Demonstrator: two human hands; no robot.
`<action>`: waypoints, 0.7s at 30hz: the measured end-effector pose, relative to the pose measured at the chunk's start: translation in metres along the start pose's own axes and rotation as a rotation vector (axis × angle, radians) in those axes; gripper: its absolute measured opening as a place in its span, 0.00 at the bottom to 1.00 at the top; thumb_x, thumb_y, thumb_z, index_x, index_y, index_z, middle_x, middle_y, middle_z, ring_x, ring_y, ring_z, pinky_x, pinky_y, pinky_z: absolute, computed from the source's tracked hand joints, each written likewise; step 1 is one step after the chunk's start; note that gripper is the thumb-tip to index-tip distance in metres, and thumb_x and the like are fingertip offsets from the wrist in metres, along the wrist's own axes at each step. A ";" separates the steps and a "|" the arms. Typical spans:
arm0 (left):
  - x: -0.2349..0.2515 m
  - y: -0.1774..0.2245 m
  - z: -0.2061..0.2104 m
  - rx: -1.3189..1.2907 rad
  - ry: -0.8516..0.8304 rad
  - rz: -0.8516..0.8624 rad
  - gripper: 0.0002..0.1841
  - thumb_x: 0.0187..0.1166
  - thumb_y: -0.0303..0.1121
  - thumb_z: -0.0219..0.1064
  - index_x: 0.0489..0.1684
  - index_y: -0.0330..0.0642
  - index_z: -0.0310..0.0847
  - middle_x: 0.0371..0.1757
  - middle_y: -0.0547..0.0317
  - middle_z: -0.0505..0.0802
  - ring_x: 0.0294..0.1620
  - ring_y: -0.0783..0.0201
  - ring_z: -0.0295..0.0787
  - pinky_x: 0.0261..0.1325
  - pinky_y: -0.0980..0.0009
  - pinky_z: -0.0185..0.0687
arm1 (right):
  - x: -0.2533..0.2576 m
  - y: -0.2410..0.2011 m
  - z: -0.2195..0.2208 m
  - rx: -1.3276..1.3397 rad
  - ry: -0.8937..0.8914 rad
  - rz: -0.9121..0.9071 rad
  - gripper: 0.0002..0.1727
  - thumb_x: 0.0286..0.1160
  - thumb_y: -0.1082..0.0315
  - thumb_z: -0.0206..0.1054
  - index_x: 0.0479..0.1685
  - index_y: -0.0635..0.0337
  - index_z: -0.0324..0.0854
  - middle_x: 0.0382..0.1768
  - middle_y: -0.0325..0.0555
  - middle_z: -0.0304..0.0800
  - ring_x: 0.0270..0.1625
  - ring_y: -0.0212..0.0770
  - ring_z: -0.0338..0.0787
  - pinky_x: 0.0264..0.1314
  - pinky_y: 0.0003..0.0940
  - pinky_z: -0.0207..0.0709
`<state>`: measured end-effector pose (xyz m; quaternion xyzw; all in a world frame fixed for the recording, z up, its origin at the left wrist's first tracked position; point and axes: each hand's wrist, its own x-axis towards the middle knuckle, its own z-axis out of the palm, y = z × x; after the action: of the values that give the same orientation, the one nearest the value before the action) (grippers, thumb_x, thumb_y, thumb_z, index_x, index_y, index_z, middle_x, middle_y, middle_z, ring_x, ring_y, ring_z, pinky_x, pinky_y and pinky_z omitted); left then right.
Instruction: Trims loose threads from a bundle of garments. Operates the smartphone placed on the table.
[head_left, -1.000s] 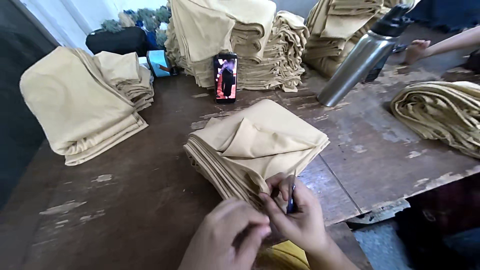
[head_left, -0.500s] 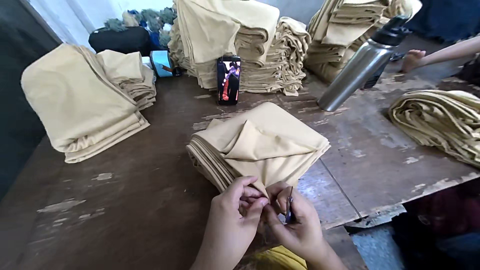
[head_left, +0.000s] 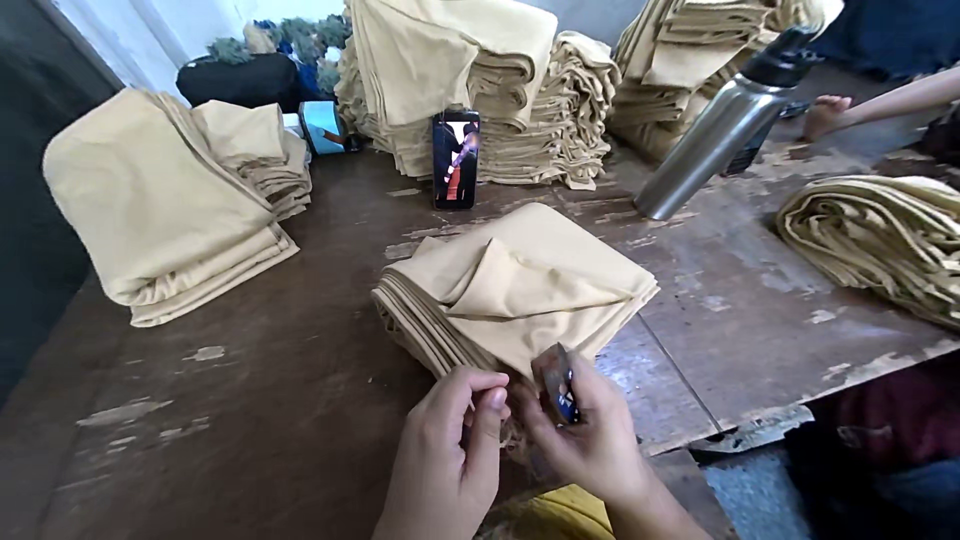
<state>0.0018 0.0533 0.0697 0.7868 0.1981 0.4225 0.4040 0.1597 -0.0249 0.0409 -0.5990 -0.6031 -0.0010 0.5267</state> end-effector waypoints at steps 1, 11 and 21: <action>0.000 0.000 -0.001 -0.011 0.005 0.004 0.13 0.90 0.35 0.57 0.49 0.33 0.83 0.39 0.61 0.90 0.38 0.82 0.85 0.44 0.87 0.83 | 0.007 -0.002 -0.003 -0.066 0.021 -0.025 0.09 0.67 0.69 0.67 0.36 0.65 0.76 0.28 0.43 0.79 0.30 0.23 0.76 0.34 0.12 0.70; -0.010 -0.004 0.005 0.280 -0.057 -0.065 0.16 0.82 0.26 0.54 0.61 0.35 0.82 0.48 0.58 0.93 0.50 0.73 0.89 0.55 0.80 0.85 | 0.043 0.006 -0.047 0.132 0.019 -0.164 0.08 0.73 0.73 0.67 0.41 0.57 0.71 0.60 0.47 0.87 0.61 0.40 0.91 0.58 0.37 0.91; -0.011 -0.005 0.010 0.300 -0.010 -0.048 0.16 0.78 0.25 0.56 0.60 0.34 0.82 0.46 0.59 0.92 0.47 0.75 0.88 0.51 0.81 0.86 | 0.011 0.023 -0.024 -0.040 -0.245 -0.051 0.09 0.77 0.66 0.69 0.47 0.63 0.83 0.42 0.46 0.94 0.39 0.32 0.88 0.45 0.26 0.83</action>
<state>0.0045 0.0445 0.0566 0.8353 0.2759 0.3746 0.2931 0.1950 -0.0255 0.0443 -0.5894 -0.6780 0.0469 0.4369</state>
